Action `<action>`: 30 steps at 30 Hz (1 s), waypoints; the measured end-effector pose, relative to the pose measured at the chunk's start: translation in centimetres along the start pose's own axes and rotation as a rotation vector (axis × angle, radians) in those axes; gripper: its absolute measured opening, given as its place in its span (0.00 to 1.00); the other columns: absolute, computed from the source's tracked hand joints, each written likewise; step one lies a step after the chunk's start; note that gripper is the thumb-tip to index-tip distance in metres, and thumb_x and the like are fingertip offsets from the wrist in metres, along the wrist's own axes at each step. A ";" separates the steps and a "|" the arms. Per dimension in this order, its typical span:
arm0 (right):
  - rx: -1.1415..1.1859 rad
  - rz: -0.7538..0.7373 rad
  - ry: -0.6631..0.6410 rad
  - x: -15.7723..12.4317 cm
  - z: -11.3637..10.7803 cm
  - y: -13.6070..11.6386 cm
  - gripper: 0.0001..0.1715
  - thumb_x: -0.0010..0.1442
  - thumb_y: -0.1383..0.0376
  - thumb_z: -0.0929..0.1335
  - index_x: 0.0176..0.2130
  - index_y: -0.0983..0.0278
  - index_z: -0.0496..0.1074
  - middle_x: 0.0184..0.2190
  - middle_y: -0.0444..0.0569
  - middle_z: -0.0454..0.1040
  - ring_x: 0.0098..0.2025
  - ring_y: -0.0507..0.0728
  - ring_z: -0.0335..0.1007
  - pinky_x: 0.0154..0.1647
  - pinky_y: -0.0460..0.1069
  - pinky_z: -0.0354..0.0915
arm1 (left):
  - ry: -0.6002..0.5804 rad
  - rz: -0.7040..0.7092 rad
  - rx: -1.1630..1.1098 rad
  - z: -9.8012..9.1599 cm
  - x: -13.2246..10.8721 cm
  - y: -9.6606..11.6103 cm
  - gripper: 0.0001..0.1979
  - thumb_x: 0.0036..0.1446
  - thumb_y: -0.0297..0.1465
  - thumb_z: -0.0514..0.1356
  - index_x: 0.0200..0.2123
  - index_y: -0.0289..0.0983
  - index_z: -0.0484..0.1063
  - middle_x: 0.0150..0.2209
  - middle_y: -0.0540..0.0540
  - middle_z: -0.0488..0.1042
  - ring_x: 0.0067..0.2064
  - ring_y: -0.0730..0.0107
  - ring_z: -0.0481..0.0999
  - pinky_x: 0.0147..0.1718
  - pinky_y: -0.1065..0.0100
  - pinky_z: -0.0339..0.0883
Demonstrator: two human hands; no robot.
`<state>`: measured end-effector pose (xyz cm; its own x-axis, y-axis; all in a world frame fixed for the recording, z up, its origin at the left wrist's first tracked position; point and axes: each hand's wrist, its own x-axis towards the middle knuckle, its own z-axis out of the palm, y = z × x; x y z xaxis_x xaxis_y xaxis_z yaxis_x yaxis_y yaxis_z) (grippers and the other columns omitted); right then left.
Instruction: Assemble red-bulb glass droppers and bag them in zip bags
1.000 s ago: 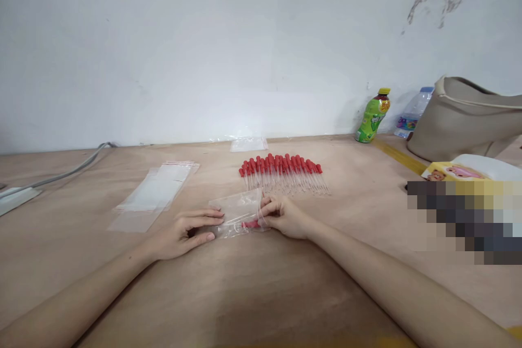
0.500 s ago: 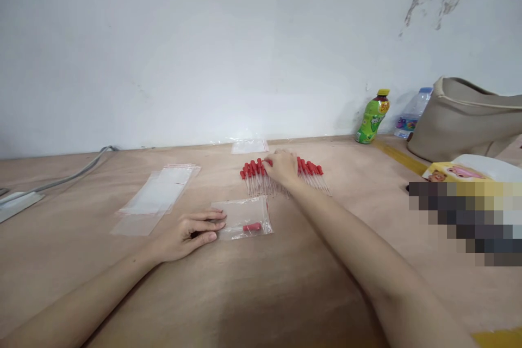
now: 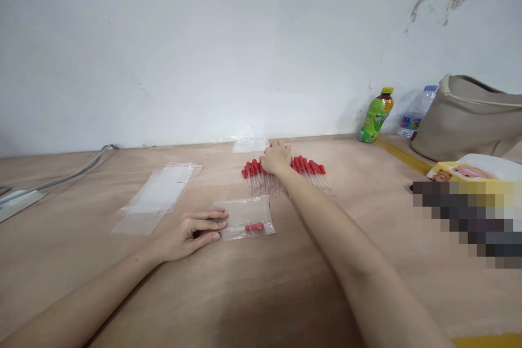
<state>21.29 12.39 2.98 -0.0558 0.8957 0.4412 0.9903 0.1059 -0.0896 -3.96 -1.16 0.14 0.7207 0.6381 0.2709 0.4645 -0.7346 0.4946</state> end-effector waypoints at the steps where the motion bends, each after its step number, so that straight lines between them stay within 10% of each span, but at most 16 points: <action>1: 0.006 -0.023 -0.015 -0.1 -0.1 0.1 0.17 0.54 0.56 0.61 0.33 0.61 0.74 0.43 0.53 0.64 0.49 0.62 0.50 0.44 0.56 0.48 | 0.002 0.001 -0.002 0.0 0.0 0.1 0.14 0.55 0.32 0.55 0.46 0.40 0.70 0.50 0.44 0.68 0.53 0.62 0.65 0.50 0.60 0.61; 19: 0.453 -0.015 -0.114 -0.2 -2.5 2.5 0.16 0.57 0.56 0.60 0.33 0.64 0.69 0.37 0.50 0.71 0.40 0.54 0.63 0.40 0.50 0.58 | -0.009 -0.017 -0.003 -0.1 0.0 0.2 0.15 0.55 0.32 0.55 0.46 0.41 0.69 0.50 0.44 0.68 0.53 0.62 0.64 0.51 0.60 0.61; 24: 1.191 0.074 0.033 -3.8 -5.0 4.9 0.20 0.53 0.49 0.62 0.31 0.62 0.60 0.26 0.45 0.71 0.24 0.48 0.63 0.27 0.45 0.60 | 0.010 -0.005 0.003 0.1 -0.1 -0.1 0.15 0.55 0.32 0.56 0.46 0.41 0.69 0.50 0.44 0.68 0.53 0.62 0.64 0.51 0.59 0.60; 30: 1.405 0.306 0.063 -10.3 -4.2 5.5 0.24 0.46 0.45 0.65 0.28 0.62 0.60 0.25 0.45 0.70 0.22 0.48 0.62 0.24 0.45 0.60 | 0.002 -0.009 0.034 0.1 0.0 -0.3 0.15 0.55 0.32 0.55 0.47 0.41 0.69 0.50 0.45 0.68 0.53 0.63 0.64 0.51 0.60 0.61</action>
<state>27.87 1.94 1.70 0.1749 0.9444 0.2785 0.0167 0.2799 -0.9599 -4.07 -1.01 -0.08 0.7153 0.6451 0.2686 0.4883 -0.7364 0.4683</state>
